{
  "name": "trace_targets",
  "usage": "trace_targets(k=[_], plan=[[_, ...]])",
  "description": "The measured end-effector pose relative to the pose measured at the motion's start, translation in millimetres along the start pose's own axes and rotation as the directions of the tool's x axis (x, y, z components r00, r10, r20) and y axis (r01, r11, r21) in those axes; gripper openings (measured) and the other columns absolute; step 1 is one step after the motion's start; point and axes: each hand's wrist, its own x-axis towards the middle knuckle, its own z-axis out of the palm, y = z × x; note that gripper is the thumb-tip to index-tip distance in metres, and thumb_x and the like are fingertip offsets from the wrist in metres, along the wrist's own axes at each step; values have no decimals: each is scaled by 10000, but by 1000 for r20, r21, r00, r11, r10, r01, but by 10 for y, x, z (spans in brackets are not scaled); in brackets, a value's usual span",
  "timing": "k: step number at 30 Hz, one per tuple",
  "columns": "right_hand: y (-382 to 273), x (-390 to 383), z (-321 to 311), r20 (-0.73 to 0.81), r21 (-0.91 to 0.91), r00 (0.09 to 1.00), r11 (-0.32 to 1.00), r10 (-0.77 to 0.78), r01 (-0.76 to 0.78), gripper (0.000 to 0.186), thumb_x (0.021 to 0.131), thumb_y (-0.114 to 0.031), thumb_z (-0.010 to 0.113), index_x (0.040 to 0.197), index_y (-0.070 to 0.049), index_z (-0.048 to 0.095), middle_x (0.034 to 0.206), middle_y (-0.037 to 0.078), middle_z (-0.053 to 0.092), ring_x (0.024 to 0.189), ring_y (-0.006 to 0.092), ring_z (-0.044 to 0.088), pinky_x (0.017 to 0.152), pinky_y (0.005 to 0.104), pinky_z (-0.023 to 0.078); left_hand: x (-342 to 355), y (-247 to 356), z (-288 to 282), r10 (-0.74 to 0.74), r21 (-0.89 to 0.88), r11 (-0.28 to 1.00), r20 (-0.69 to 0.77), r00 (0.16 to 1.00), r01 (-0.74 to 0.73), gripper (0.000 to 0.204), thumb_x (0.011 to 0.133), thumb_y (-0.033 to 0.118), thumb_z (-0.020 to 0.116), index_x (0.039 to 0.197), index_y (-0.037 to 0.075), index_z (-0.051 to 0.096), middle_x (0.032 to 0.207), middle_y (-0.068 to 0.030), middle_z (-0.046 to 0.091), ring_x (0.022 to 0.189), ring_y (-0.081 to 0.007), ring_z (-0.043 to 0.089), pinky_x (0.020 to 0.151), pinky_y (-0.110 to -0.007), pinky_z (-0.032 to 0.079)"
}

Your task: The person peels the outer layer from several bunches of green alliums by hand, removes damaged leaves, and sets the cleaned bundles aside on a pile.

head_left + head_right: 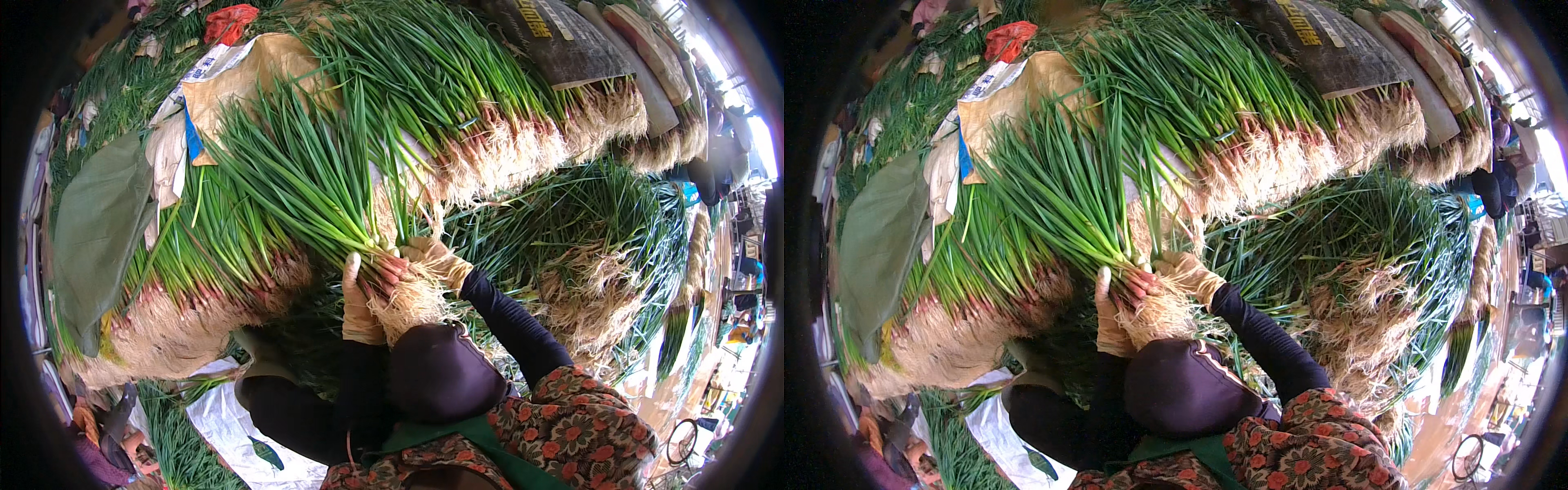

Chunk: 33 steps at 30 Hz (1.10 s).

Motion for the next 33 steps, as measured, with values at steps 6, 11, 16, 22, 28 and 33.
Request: trace_targets(k=[6, 11, 16, 22, 28, 33], plan=[[-633, 265, 60, 209, 543, 973, 816, 99, -200, 502, 836, -436, 558, 1141, -39, 521, 993, 67, 610, 830, 145, 623, 637, 242, 480, -63, 330, -722, -56, 1, 998, 205, 977, 57, 571, 837, 467, 488, 1115, -31, 468, 927, -177, 587, 858, -273, 571, 866, -434, 446], [-434, 609, -56, -87, 21, 996, 999, -29, 31, 365, 799, -310, 621, 942, 20, 561, 738, 91, 615, 626, 210, 555, 604, 344, 449, 77, -20, -9, -92, 82, 994, 191, 977, 78, 641, 845, 468, 490, 1077, -129, 454, 953, -187, 594, 762, -180, 604, 699, -303, 519], [-733, 419, 26, -93, -584, 945, 786, -313, 203, 265, 779, -196, 597, 948, -2, 536, 801, 197, 599, 729, 323, 586, 654, 378, 449, -35, 71, -116, -214, 283, 932, -73, 974, 226, 503, 886, 394, 443, 1025, -88, 493, 849, -131, 587, 711, -174, 562, 599, -240, 469], [-486, 522, -2, 147, 356, 982, 920, 117, -163, 426, 823, -328, 603, 1119, -28, 539, 707, 33, 545, 612, 92, 488, 520, 254, 427, 26, 101, -167, -234, 295, 937, 138, 962, 186, 597, 886, 435, 417, 1030, -140, 482, 846, -139, 581, 683, -158, 557, 610, -238, 473], [-798, 535, -65, 21, -435, 994, 894, -112, 110, 297, 798, -272, 560, 913, 2, 579, 772, 188, 614, 719, 305, 599, 667, 393, 460, -43, 203, -134, -252, 195, 957, 181, 951, 216, 554, 884, 409, 446, 1107, -97, 457, 963, -108, 571, 774, -167, 562, 677, -252, 479], [-956, 384, -3, -72, -547, 873, 751, -483, 371, 241, 790, -204, 561, 910, 5, 568, 730, 148, 590, 632, 286, 580, 593, 362, 454, -118, 147, -106, -116, 228, 965, -73, 991, 130, 415, 869, 301, 523, 1129, -13, 444, 996, -108, 543, 827, -166, 533, 697, -283, 455]])
